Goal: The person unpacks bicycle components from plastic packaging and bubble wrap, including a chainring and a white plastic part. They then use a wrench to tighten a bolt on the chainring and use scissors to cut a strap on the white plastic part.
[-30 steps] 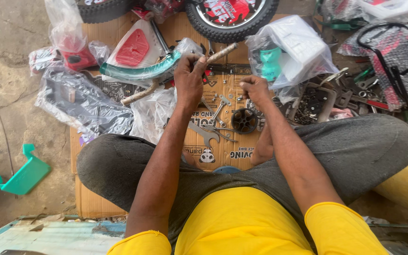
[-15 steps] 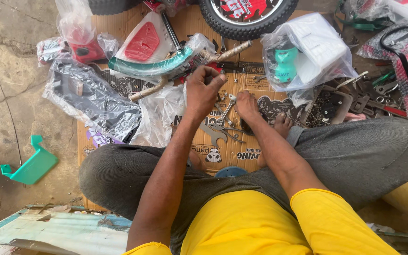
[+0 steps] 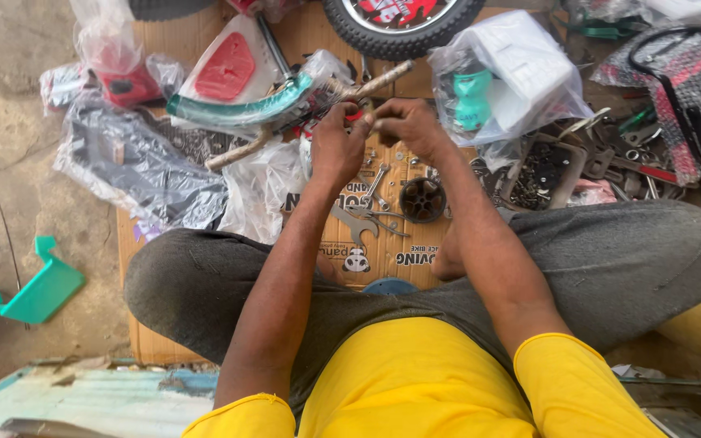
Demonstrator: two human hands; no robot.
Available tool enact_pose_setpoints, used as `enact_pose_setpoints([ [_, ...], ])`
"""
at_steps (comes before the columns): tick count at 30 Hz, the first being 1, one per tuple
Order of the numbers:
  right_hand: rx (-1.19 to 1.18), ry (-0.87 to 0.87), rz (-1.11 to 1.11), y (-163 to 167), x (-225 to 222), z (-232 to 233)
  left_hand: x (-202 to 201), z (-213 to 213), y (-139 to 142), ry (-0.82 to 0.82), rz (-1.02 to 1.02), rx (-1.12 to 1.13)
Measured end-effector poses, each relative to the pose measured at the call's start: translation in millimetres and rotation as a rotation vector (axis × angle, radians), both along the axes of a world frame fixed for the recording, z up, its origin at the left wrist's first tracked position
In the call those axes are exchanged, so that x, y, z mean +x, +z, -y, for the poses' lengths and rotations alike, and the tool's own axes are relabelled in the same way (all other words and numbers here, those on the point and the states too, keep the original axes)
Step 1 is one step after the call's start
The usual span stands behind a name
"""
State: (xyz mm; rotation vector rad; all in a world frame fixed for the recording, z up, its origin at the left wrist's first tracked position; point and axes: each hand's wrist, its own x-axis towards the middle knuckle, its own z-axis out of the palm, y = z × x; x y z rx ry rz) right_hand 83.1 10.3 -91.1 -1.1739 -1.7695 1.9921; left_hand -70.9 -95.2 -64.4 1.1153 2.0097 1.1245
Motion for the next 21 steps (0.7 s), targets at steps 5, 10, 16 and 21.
enact_pose_setpoints([
  [5,-0.147,-0.099,-0.293,19,1,10,2,-11,-3,0.034,0.311,0.118],
  [10,-0.180,-0.245,-0.410,18,6,8,-1,-18,-6,0.031,0.266,0.177],
  [16,0.283,-0.261,-0.218,9,3,10,1,-13,3,-0.075,-0.026,0.005],
  [21,0.182,-0.162,-0.336,7,4,13,7,-7,15,-0.189,-0.102,-0.040],
])
